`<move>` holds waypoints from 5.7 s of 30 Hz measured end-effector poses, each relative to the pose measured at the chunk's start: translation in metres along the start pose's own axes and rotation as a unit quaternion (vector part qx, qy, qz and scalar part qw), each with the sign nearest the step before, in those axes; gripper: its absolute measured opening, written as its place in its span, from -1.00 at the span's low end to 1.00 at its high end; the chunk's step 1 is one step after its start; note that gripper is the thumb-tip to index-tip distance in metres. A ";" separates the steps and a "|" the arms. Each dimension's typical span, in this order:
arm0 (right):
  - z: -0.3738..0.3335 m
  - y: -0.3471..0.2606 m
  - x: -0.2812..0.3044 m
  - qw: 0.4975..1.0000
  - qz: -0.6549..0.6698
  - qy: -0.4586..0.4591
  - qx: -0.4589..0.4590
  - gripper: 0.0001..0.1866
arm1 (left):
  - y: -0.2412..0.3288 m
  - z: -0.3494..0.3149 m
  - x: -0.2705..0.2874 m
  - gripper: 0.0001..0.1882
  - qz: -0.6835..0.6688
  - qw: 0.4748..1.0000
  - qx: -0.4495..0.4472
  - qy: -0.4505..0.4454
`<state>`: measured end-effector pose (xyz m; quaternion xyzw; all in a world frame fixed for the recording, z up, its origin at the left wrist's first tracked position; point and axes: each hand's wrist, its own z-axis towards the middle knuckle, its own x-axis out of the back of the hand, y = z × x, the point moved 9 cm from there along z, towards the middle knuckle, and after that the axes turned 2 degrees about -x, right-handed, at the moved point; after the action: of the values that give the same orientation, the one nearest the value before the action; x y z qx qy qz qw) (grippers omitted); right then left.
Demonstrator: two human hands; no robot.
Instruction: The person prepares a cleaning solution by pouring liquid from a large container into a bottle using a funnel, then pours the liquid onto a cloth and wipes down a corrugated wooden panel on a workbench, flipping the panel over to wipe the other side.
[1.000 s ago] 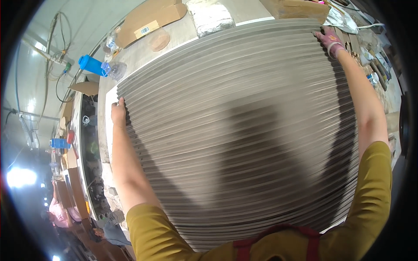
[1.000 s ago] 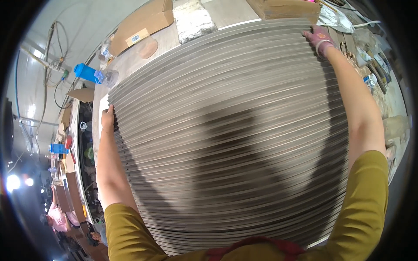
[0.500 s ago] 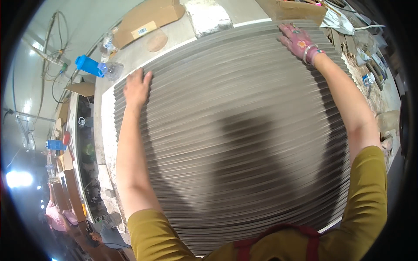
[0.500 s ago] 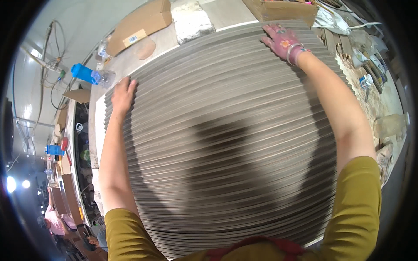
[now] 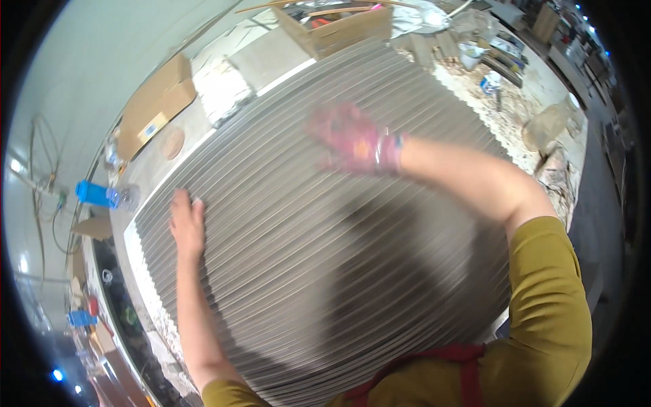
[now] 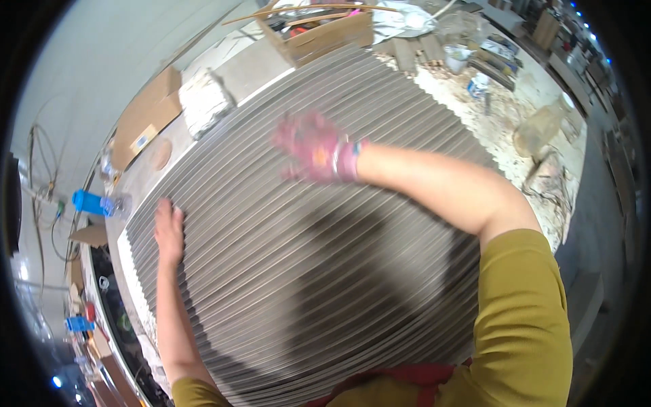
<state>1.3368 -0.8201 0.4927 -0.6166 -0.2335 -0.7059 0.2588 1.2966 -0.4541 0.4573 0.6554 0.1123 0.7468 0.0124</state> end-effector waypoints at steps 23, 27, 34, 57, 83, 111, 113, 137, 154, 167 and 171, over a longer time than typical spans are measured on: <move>-0.247 -0.131 0.072 0.977 0.172 0.109 0.056 -0.29 | 0.152 -0.163 0.003 -0.31 0.038 0.992 -0.113 -0.042; -0.339 -0.151 0.085 0.980 0.177 0.060 0.066 -0.28 | 0.167 -0.254 0.019 -0.29 0.021 0.990 -0.121 -0.067; -0.408 -0.138 0.058 0.996 0.068 0.059 -0.004 -0.21 | 0.167 -0.405 0.043 -0.22 -0.058 0.994 -0.065 -0.060; -0.407 -0.129 0.073 0.983 0.110 0.093 0.112 -0.28 | 0.225 -0.485 0.058 -0.04 0.036 0.988 -0.150 -0.022; -0.351 -0.207 0.108 0.964 0.244 0.069 0.077 -0.42 | 0.213 -0.502 0.068 -0.15 -0.096 0.985 -0.141 0.015; -0.236 -0.361 0.093 0.989 0.111 0.086 0.046 -0.50 | -0.332 -0.610 0.222 -0.60 0.018 0.927 0.352 0.132; -0.206 -0.405 0.091 0.977 0.160 0.080 0.117 -0.50 | -0.353 -0.602 0.203 -0.50 0.005 0.910 0.412 0.057; 0.057 -0.770 -0.047 0.940 0.060 -0.060 0.331 -0.38 | -0.302 -0.558 0.196 -0.89 0.105 0.970 0.188 0.109; 0.022 -0.672 -0.022 0.836 0.503 -0.170 0.136 -0.53 | -0.317 -0.548 0.189 -0.89 0.134 0.961 0.241 -0.010; 0.007 -0.670 -0.053 0.869 0.369 -0.267 0.196 -0.53 | -0.313 -0.540 0.195 -0.84 0.124 0.962 0.242 -0.012; -0.002 -0.674 -0.045 0.853 0.385 -0.305 0.178 -0.58 | -0.318 -0.539 0.206 -0.88 0.176 0.954 0.243 -0.012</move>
<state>0.8994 -0.3078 0.4411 -0.7848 -0.1660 -0.2726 0.5312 0.6979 -0.1918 0.5373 0.6570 0.1731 0.6793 -0.2772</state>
